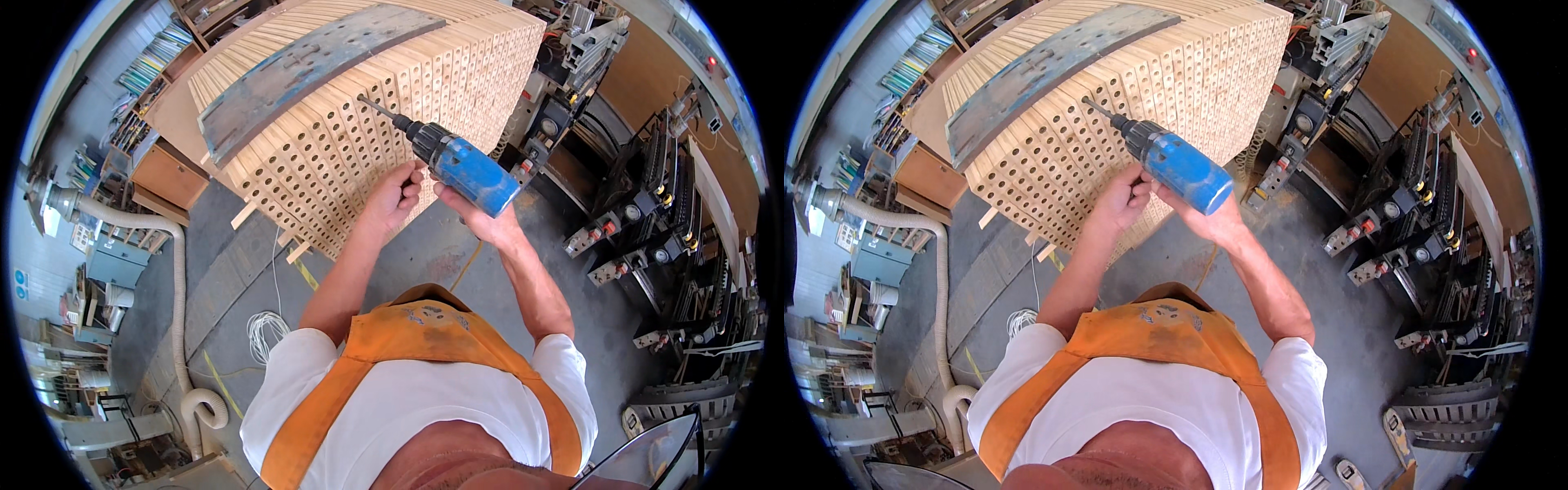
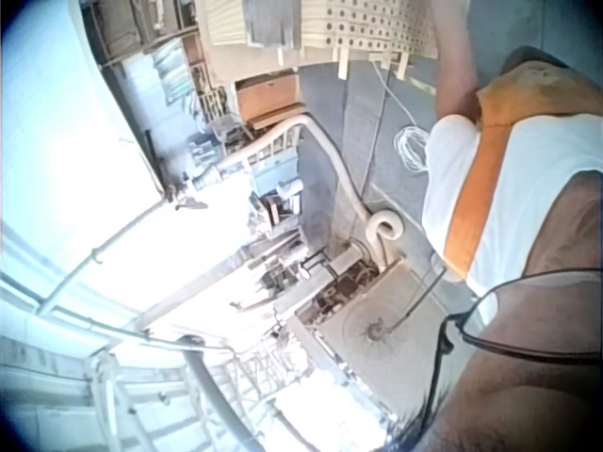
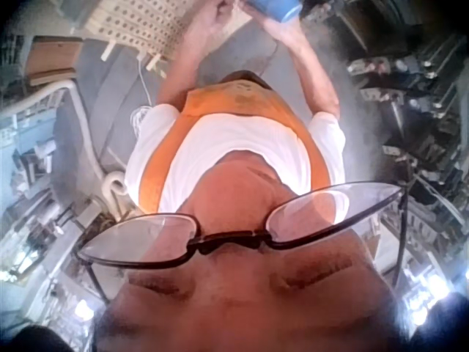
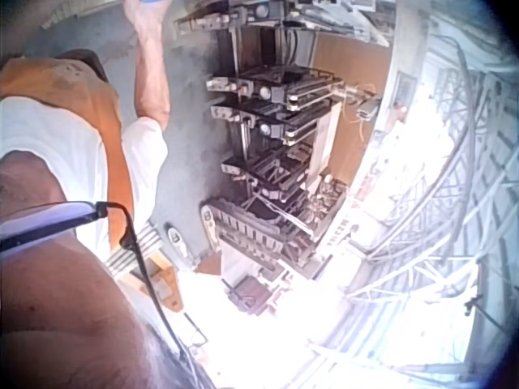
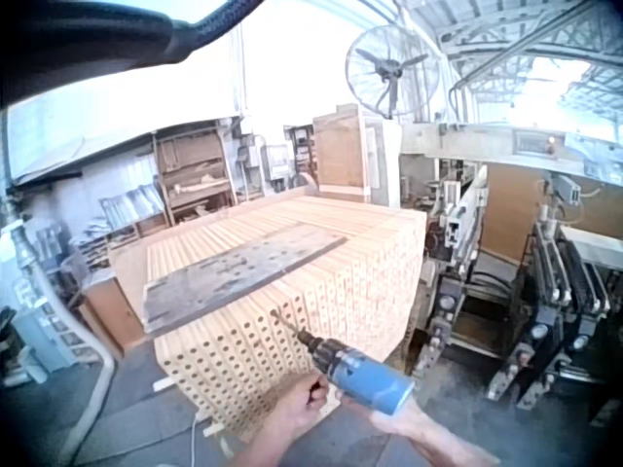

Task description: The person uses a blue pneumatic drill to create holes in a large, curved wooden panel with a grid of pre-marked spots. The operator holds the drill with both hands, systematically moving from one spot to the next to drill through the wood.

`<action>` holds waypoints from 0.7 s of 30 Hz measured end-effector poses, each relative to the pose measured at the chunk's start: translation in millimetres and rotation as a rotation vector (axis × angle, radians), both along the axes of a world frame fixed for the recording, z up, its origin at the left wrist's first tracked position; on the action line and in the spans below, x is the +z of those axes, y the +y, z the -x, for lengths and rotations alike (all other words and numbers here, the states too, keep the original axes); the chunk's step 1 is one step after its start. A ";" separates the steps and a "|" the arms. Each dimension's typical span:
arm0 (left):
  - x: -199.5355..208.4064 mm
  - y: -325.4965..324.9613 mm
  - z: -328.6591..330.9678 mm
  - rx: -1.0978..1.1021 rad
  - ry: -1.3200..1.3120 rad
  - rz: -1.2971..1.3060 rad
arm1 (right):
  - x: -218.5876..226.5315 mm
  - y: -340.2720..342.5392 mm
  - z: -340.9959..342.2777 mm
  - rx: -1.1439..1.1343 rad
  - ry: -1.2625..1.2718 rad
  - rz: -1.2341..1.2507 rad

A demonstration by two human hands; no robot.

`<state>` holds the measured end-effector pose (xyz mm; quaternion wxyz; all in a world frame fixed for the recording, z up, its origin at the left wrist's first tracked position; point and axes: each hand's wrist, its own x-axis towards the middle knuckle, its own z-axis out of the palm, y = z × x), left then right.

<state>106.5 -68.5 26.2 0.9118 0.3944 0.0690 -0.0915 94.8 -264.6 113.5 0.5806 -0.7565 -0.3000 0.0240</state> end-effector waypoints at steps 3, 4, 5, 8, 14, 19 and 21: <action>30.6 5.4 -3.0 0.095 -0.117 -0.036 | -3.6 0.3 -3.0 -0.022 -0.060 0.020; 41.6 6.8 -4.6 0.136 -0.159 -0.025 | -5.5 0.1 -4.7 -0.029 -0.049 0.039; 52.6 7.5 -5.2 0.177 -0.200 -0.017 | -7.7 0.0 -5.8 -0.038 -0.038 0.056; 77.9 9.9 -8.0 0.308 -0.242 -0.019 | -11.8 1.6 -8.0 -0.020 0.024 -0.061; 97.8 2.3 -12.4 0.468 -0.191 -0.080 | -3.9 -6.8 -1.6 0.020 -0.096 0.031; 94.5 -0.5 -16.6 0.486 -0.235 -0.036 | -6.2 -5.5 0.2 0.010 -0.157 -0.007; 97.4 -5.2 -14.2 0.512 -0.250 -0.038 | -6.3 -4.9 -0.8 0.046 -0.003 -0.113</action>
